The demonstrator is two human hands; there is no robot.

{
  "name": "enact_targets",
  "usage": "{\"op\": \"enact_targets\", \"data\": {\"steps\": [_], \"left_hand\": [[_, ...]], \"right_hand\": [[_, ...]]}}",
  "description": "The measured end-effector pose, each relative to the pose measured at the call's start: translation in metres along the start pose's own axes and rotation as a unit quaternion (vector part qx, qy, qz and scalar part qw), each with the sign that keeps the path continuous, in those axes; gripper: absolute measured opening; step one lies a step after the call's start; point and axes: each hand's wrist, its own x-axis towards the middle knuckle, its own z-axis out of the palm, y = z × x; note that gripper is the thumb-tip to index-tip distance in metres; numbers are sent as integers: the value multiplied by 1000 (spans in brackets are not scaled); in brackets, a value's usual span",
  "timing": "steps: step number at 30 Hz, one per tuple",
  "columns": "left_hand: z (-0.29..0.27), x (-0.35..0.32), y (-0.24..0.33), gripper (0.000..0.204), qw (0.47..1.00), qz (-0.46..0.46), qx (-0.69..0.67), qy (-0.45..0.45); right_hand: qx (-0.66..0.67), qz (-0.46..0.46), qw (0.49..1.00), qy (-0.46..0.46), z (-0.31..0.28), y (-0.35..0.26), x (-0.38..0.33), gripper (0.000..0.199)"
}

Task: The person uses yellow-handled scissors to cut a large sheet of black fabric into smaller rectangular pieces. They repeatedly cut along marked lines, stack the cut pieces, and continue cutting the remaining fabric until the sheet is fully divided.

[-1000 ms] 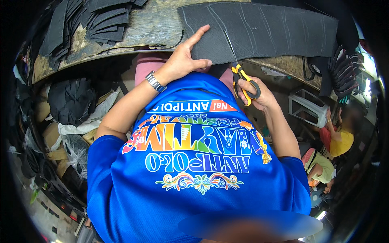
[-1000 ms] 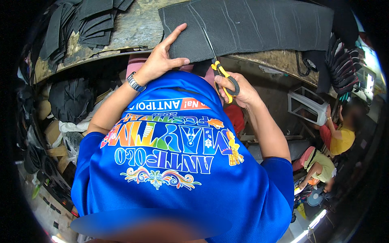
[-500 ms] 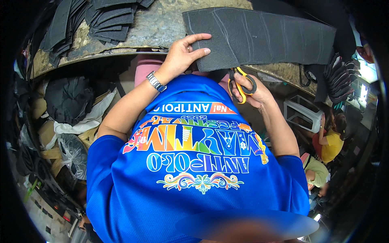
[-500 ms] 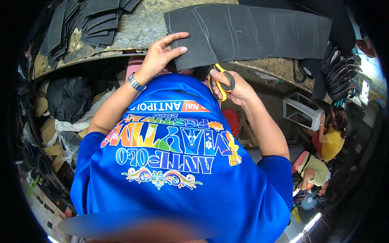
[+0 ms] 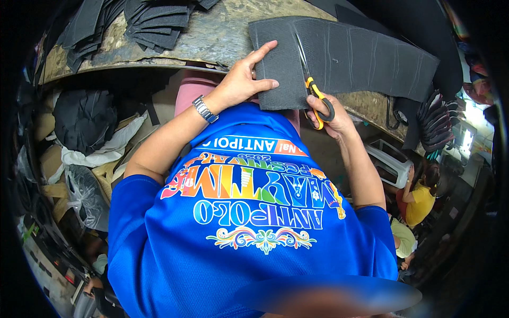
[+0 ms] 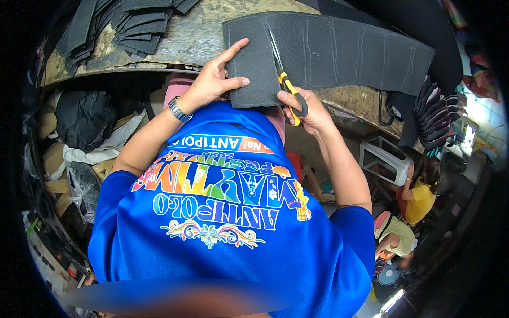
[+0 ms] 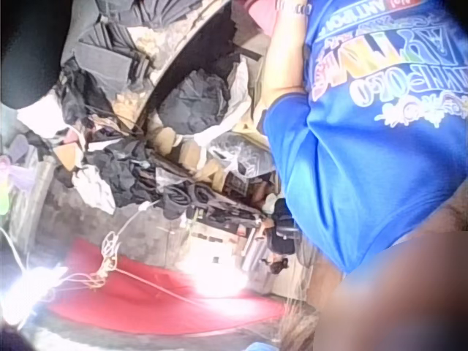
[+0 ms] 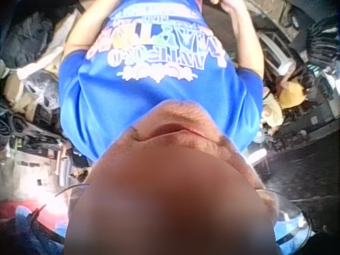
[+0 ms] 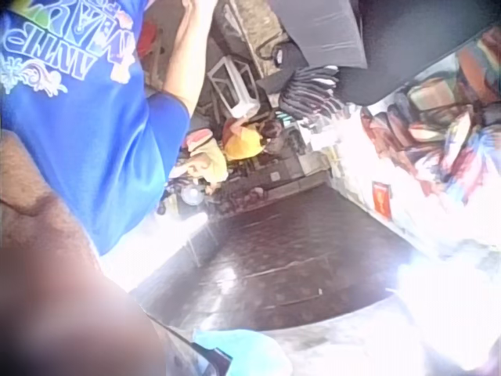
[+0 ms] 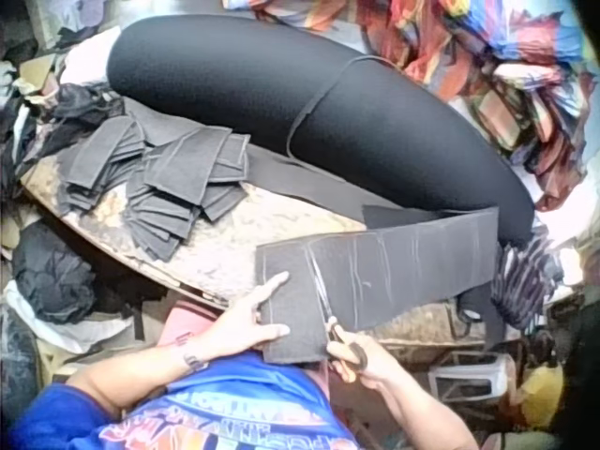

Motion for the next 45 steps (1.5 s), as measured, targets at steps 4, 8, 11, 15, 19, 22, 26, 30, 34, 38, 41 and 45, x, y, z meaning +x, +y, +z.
{"op": "enact_targets", "data": {"steps": [4,8,11,15,19,22,26,30,34,38,41,45], "left_hand": [[-2,2,2,86,1000,-10,-24,-1],[-2,1,8,86,1000,-12,-26,-8],[-1,0,12,86,997,-33,-65,-11],[1,4,11,86,999,-9,-40,9],[-2,5,8,86,999,8,25,28],[-1,2,8,85,998,-10,-54,12],[2,-3,11,84,998,-6,-57,-14],[0,-4,13,84,999,3,-53,-6],[-2,-6,16,85,999,7,-42,-10],[-1,-10,22,85,993,-35,-104,-37],[1,-11,26,85,997,-17,-71,-29],[3,-10,24,85,997,-10,-72,-21]], "right_hand": [[-18,-8,1000,-22,-1,-1,1,40],[-24,-9,998,-58,-3,1,8,47],[-37,-5,998,-59,-8,1,13,49],[-62,-9,995,-75,-19,-1,12,48],[-65,-28,988,-138,-19,3,7,45],[-68,-13,990,-123,-17,1,8,62],[-54,-56,993,-88,-14,-3,14,49],[3,-53,994,-99,-11,-2,18,55],[56,-63,991,-104,-5,4,17,60],[12,-49,998,-42,-1,3,19,57],[-5,-112,993,-32,3,3,16,46],[2,-62,998,22,11,0,14,39]]}}
